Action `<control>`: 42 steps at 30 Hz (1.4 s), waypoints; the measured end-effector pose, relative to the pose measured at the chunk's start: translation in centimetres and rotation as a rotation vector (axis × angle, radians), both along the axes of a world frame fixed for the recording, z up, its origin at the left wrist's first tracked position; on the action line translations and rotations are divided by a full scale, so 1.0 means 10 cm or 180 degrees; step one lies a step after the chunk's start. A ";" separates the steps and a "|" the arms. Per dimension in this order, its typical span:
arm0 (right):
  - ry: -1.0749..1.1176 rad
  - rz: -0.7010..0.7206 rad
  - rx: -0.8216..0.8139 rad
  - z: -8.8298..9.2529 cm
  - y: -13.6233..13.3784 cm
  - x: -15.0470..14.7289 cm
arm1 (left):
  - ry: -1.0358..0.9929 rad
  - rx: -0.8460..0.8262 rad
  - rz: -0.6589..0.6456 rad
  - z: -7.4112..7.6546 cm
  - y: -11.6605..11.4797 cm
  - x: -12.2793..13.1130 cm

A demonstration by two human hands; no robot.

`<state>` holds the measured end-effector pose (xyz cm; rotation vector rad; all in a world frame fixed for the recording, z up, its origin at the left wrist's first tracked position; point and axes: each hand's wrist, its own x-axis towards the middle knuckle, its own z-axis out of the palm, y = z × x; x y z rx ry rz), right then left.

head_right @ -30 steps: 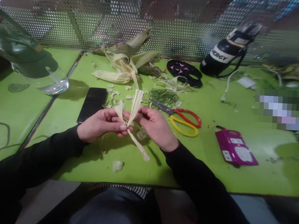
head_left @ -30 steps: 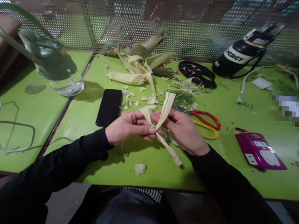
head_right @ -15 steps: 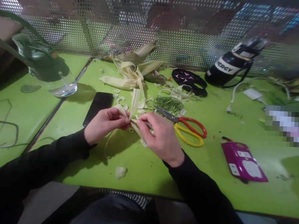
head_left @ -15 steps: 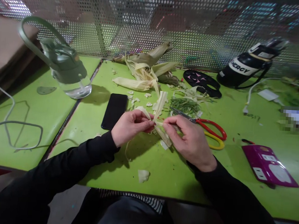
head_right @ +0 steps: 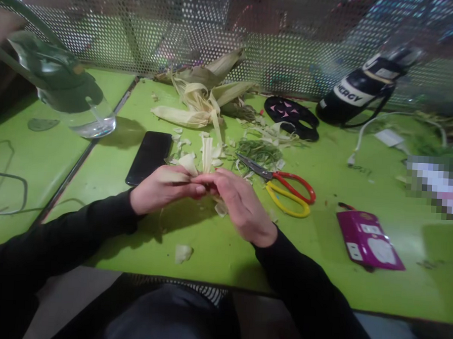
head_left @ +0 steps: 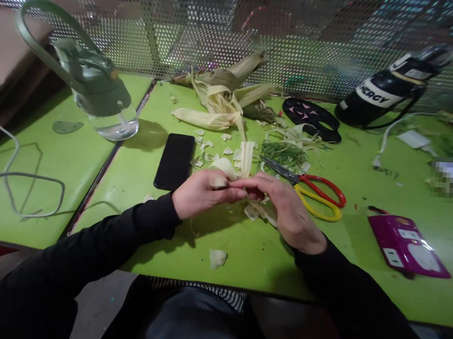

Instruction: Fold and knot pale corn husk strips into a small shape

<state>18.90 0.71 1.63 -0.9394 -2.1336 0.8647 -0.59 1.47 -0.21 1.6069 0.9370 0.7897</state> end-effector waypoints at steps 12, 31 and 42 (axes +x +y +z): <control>-0.0411 -0.0903 0.0267 -0.07 -0.04 -0.09 | 0.0189 -0.0273 -0.0063 -0.07 -0.01 0.03; -0.0447 -0.0927 0.0309 -0.06 0.00 -0.06 | -0.0469 -0.1602 0.0163 0.09 -0.11 0.13; 0.1409 -0.0768 -0.1672 -0.09 -0.02 -0.13 | -0.0716 -0.1954 0.0286 0.05 -0.10 0.15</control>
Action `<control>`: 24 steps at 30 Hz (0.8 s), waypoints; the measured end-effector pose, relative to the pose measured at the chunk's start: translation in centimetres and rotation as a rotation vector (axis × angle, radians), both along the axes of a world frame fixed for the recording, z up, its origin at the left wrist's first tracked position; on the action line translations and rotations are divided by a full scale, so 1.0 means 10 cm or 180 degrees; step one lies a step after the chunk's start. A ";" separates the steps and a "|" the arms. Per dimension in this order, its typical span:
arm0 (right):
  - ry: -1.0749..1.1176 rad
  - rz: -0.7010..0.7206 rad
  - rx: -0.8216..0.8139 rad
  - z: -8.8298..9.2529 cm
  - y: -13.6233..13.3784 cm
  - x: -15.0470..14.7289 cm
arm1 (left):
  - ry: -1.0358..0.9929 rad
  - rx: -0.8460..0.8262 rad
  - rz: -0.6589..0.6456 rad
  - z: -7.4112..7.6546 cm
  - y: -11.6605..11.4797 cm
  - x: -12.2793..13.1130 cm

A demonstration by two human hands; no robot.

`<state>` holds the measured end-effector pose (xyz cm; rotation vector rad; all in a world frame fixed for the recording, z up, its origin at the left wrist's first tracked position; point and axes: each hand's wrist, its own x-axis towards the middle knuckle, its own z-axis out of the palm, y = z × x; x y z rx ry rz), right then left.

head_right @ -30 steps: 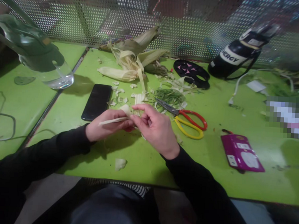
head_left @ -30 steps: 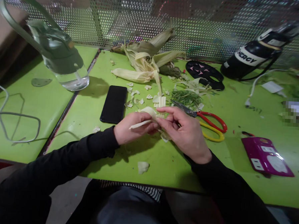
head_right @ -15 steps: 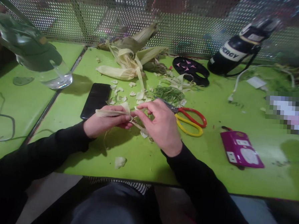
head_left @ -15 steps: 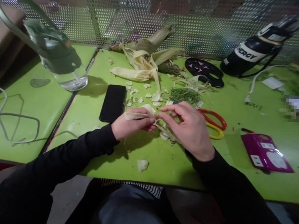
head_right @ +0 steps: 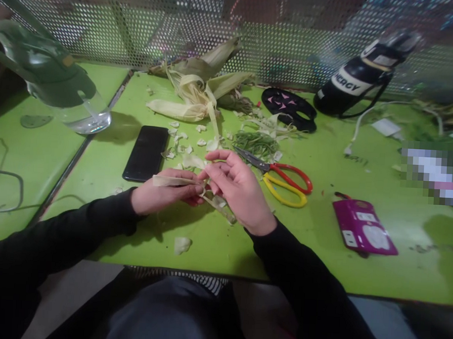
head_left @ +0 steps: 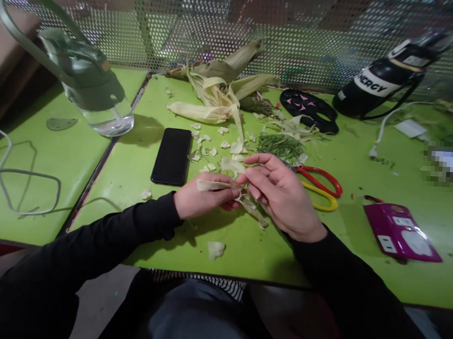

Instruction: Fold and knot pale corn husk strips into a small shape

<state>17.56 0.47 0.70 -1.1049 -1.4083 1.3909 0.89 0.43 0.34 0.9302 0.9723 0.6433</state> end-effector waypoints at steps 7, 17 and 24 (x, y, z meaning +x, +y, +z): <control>0.0231 -0.0200 -0.0046 0.06 -0.01 0.00 | -0.0128 -0.0318 0.0050 0.02 0.01 -0.01; -0.0132 0.0029 0.0514 0.13 -0.03 0.07 | -0.0189 -0.0538 0.0291 0.02 0.02 -0.02; -0.1892 0.0002 0.1941 0.12 -0.03 0.06 | -0.0308 -0.0715 0.0294 0.02 0.02 -0.03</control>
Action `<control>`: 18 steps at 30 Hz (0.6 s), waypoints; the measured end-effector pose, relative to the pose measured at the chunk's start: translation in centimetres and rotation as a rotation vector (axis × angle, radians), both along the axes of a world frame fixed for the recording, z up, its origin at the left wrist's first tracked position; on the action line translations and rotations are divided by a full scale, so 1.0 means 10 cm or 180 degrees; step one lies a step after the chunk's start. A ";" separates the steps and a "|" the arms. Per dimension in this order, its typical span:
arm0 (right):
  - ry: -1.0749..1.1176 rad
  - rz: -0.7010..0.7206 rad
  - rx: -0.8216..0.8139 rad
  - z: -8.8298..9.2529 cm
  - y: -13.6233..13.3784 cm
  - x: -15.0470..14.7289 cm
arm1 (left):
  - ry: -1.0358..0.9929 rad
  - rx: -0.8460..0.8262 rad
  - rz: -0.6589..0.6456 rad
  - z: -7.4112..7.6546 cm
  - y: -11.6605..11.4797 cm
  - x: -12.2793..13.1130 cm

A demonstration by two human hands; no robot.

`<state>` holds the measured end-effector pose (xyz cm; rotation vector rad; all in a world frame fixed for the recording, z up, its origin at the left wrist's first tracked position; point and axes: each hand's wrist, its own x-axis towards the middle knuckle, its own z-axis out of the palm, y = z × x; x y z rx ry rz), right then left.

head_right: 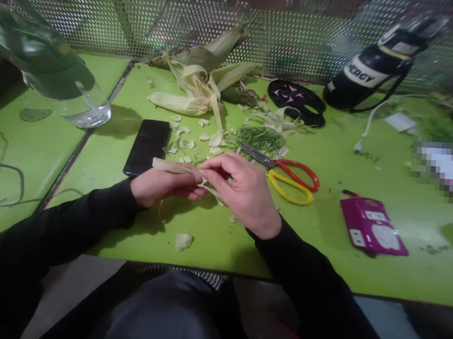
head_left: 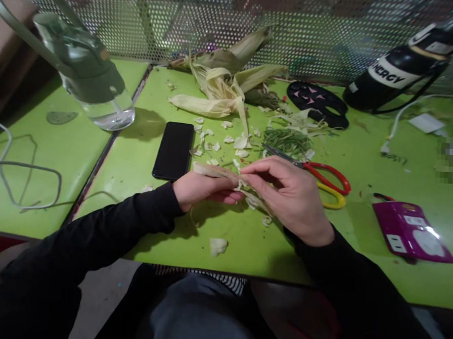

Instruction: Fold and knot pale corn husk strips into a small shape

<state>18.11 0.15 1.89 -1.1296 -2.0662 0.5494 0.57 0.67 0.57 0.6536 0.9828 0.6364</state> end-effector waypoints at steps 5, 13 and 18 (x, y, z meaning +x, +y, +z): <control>-0.0475 0.0113 0.0331 -0.06 0.01 -0.03 | -0.0172 -0.0081 -0.0039 0.00 0.00 -0.01; -0.0369 -0.0216 0.0170 -0.12 0.00 -0.05 | -0.0214 0.0123 -0.0128 0.00 0.00 -0.01; -0.0282 0.0134 -0.0366 -0.06 0.07 0.04 | -0.0037 0.0035 0.0138 0.05 0.01 -0.01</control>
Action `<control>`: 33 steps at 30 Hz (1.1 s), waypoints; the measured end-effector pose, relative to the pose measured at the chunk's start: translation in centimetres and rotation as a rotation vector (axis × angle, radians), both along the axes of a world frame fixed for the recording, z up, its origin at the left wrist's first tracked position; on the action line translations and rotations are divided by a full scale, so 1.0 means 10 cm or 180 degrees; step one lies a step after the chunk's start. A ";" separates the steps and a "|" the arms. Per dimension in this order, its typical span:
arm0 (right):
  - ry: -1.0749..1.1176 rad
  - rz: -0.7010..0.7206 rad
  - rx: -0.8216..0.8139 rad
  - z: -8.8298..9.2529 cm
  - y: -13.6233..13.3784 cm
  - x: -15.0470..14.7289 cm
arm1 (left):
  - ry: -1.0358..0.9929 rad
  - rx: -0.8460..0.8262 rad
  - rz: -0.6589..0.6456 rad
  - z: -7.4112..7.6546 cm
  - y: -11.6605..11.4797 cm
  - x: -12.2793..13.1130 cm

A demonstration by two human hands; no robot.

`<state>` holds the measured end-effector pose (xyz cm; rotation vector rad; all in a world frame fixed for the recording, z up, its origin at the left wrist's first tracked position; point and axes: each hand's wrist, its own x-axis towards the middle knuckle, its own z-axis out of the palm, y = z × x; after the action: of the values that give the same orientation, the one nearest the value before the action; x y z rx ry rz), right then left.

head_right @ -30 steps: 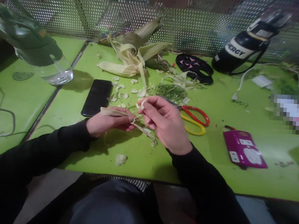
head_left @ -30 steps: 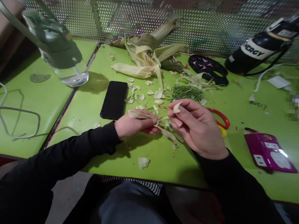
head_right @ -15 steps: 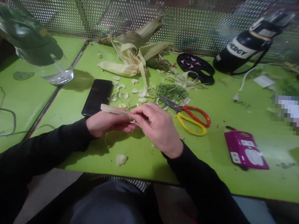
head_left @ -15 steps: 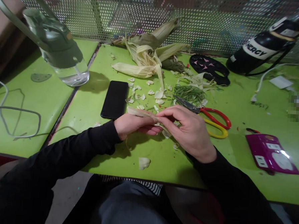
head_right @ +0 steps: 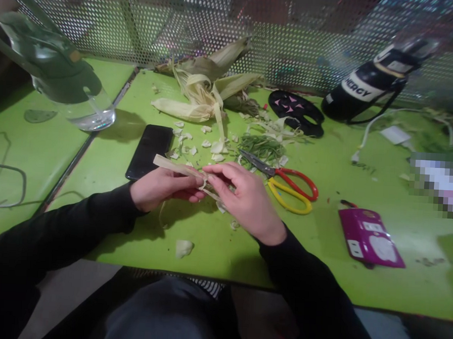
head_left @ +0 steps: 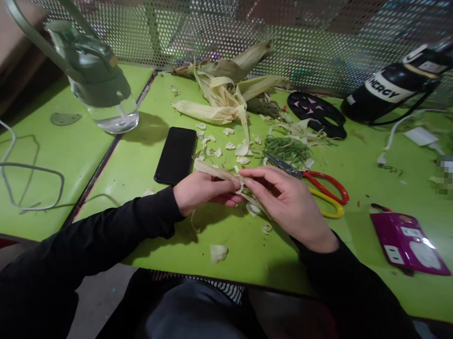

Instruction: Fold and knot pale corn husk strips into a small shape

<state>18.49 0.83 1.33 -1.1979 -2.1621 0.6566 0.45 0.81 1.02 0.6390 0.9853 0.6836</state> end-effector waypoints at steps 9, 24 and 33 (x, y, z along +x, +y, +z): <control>-0.0432 0.0217 -0.0149 0.08 0.07 0.12 | 0.0119 -0.0034 -0.0029 0.00 0.00 0.02; -0.0370 0.0135 0.0185 0.07 -0.04 0.02 | 0.0084 0.0156 -0.0124 0.04 0.01 0.03; -0.0490 0.0098 0.0261 0.10 -0.05 0.01 | -0.0015 0.0603 -0.0444 -0.11 0.03 -0.01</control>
<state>18.59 0.36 2.37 -1.2088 -2.3151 0.4976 0.36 1.09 -0.13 0.8639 0.8688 0.6588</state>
